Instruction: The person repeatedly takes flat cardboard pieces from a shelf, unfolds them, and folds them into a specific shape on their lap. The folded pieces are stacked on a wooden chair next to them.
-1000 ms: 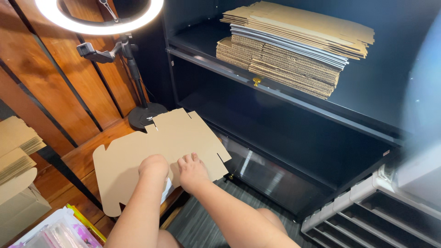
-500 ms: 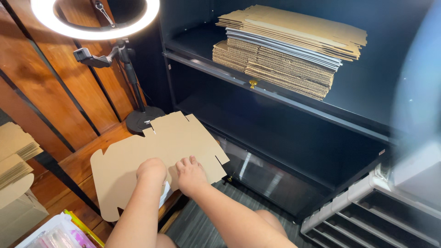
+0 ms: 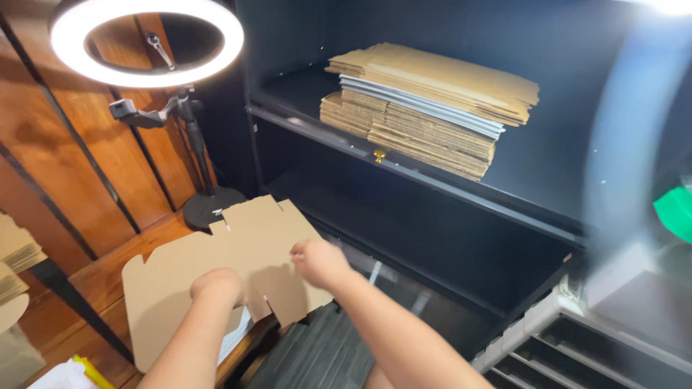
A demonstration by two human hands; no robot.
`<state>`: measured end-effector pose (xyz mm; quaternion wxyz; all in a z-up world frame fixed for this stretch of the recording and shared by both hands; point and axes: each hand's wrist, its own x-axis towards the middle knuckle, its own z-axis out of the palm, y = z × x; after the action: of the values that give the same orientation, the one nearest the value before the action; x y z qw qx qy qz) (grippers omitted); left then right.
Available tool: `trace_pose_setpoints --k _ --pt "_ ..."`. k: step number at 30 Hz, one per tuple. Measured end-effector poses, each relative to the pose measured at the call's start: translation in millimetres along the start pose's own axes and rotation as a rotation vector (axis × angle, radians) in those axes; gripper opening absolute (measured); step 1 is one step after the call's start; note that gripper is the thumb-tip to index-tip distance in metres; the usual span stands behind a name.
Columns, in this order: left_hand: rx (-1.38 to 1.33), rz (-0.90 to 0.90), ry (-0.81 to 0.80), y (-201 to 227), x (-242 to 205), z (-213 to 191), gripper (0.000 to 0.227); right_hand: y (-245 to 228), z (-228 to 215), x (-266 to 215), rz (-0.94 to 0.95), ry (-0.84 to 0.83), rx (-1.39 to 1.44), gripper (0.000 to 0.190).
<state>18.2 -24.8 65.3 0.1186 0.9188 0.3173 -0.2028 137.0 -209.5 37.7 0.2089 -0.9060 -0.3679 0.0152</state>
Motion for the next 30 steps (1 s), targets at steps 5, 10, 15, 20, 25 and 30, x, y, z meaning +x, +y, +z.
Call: trace_pose_setpoints --k 5,10,15,20,25,30 --pt "-0.050 0.090 0.198 31.2 -31.0 -49.7 0.033 7.7 -160.1 -24.6 0.018 0.392 -0.042 0.018" --pt "-0.262 0.362 0.508 100.3 -44.7 -121.0 0.034 72.6 -282.0 -29.3 -0.093 0.816 -0.193 0.009" --pt "-0.228 0.802 1.069 190.8 -22.7 -177.7 0.025 134.9 -366.2 -36.6 0.021 0.995 -0.390 0.009" --pt "-0.261 1.091 1.282 287.3 -2.8 -224.2 0.016 155.0 -394.7 -36.6 0.245 0.902 -0.439 0.017" --pt "-0.349 1.164 1.140 352.3 -15.6 -246.4 0.010 140.9 -405.7 -36.7 0.359 0.782 -0.323 0.020" --pt "-0.210 1.144 0.926 396.2 -33.1 -244.4 0.021 132.6 -411.4 -33.7 0.400 0.630 -0.328 0.024"
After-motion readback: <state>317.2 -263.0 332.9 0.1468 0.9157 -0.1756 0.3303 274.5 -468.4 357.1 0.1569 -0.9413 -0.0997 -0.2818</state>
